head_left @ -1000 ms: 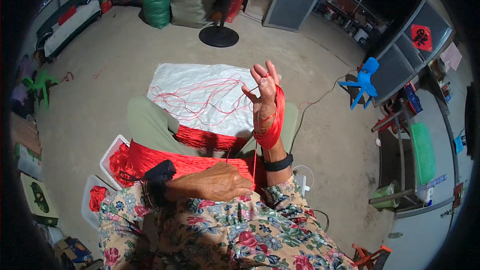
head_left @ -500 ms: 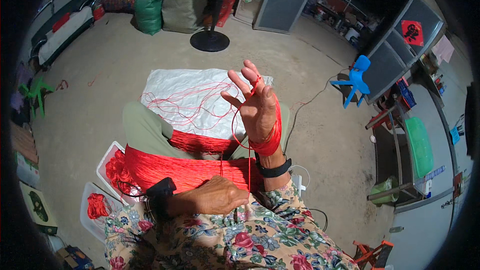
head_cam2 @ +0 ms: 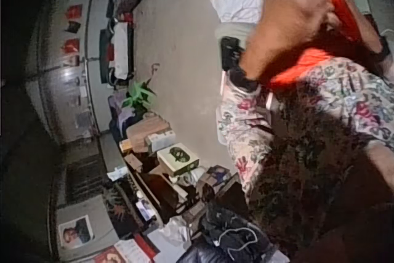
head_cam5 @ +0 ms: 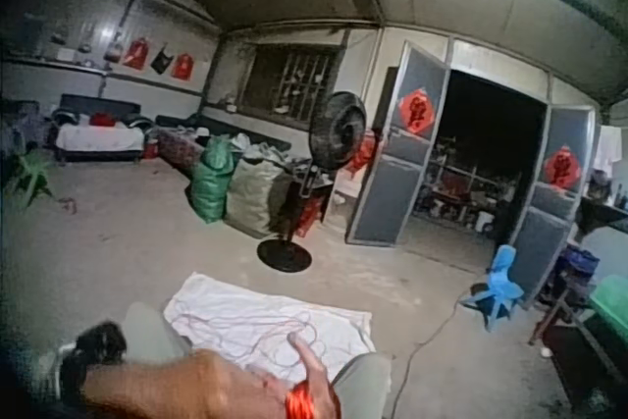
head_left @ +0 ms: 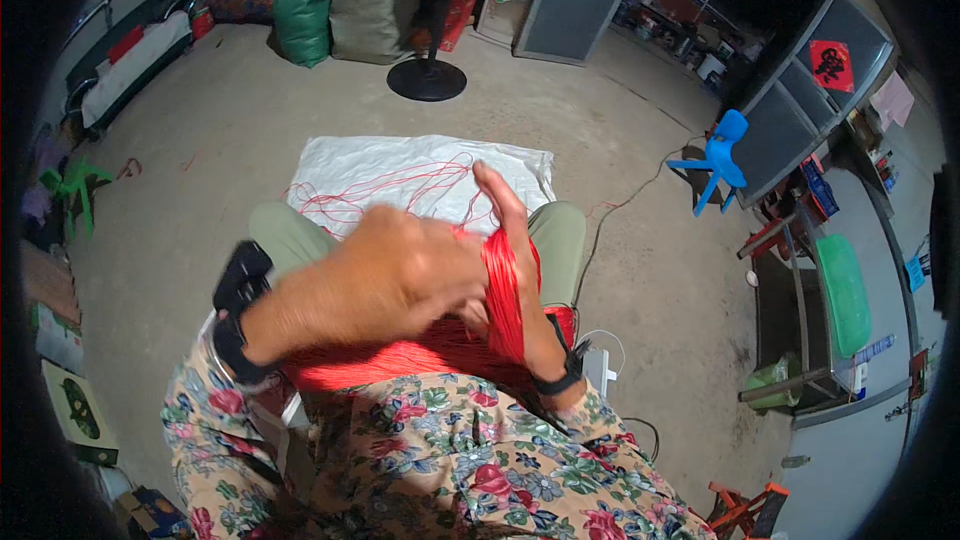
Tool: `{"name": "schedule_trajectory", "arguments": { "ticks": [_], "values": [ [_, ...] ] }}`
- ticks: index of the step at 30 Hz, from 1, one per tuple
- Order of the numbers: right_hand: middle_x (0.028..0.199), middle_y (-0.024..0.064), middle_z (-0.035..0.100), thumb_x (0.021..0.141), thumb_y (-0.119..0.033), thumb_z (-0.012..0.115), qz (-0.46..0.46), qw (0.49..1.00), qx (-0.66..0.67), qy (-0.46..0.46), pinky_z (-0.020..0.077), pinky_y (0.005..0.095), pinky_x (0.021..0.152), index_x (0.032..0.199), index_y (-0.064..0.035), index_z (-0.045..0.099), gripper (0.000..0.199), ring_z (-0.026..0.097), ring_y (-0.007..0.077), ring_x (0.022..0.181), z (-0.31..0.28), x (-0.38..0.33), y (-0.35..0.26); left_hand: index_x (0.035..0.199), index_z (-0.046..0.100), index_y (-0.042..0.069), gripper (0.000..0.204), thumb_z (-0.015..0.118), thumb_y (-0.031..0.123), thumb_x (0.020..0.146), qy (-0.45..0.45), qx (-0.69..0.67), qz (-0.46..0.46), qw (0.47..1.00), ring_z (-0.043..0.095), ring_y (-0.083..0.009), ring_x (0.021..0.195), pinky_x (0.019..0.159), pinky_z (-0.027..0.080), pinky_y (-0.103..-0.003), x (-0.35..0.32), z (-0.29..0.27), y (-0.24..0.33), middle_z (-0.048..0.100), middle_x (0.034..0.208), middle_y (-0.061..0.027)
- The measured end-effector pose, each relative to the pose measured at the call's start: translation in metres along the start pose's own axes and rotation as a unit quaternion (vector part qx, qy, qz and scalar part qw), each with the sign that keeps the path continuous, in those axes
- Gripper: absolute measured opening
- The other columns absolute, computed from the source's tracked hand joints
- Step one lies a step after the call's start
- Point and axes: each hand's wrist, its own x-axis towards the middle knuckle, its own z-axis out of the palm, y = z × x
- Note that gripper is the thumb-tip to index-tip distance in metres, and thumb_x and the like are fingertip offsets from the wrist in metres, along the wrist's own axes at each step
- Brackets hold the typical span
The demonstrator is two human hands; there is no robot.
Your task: Tying and organizing red bundles of fiber for manufacturing.
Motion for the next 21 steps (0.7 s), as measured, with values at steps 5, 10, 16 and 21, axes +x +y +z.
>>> {"name": "schedule_trajectory", "arguments": {
  "ticks": [5, 10, 16, 21],
  "values": [
    [0.154, 0.0244, 0.011, 0.075, -0.030, 0.075, 0.004, 0.991, 0.042, -0.128, 0.0347, 0.0507, 0.108, 0.105, -0.0024, 0.070, 0.041, 0.034, 0.0433, 0.136, -0.034, 0.000, -0.042, 0.082, 0.070, 0.002, 0.011, 0.069, 0.013, 0.083, 0.045, -0.027, -0.032, 0.998, 0.064, -0.0217, 0.064, 0.059, 0.049, -0.033, 0.019, -0.029, -0.031, 0.066, 0.073, -0.0100],
    [0.156, 0.0172, 0.005, 0.075, -0.035, 0.077, 0.062, 0.930, 0.338, -0.133, 0.0350, 0.0507, 0.109, 0.114, -0.0058, 0.069, 0.049, 0.034, 0.0403, 0.137, -0.038, -0.007, -0.060, 0.089, 0.070, 0.000, 0.012, 0.066, 0.011, 0.085, 0.154, -0.240, -0.160, 0.945, 0.061, -0.0101, 0.070, 0.064, 0.048, -0.027, 0.017, 0.018, -0.073, 0.069, 0.077, -0.0071],
    [0.157, 0.0142, 0.015, 0.089, -0.026, 0.062, 0.053, 0.941, 0.304, 0.143, 0.0397, 0.0541, 0.102, 0.119, 0.0020, 0.061, 0.042, 0.036, 0.0378, 0.136, -0.037, 0.056, -0.011, 0.089, 0.062, 0.003, 0.017, 0.057, 0.019, 0.087, -0.072, -0.165, -0.088, 0.980, 0.064, -0.0345, 0.069, 0.059, 0.048, -0.044, -0.024, 0.164, -0.026, 0.060, 0.070, -0.0198],
    [0.145, 0.0223, 0.034, 0.077, -0.021, 0.074, -0.018, 0.978, -0.171, 0.121, 0.0442, 0.0394, 0.095, 0.109, -0.0015, 0.068, 0.037, 0.051, 0.0346, 0.119, -0.019, 0.037, 0.061, 0.082, 0.057, 0.006, 0.009, 0.061, 0.013, 0.079, -0.146, -0.069, 0.029, 0.987, 0.061, -0.0287, 0.064, 0.052, 0.047, -0.042, -0.001, 0.091, 0.026, 0.056, 0.066, -0.0107]
  ]
}}
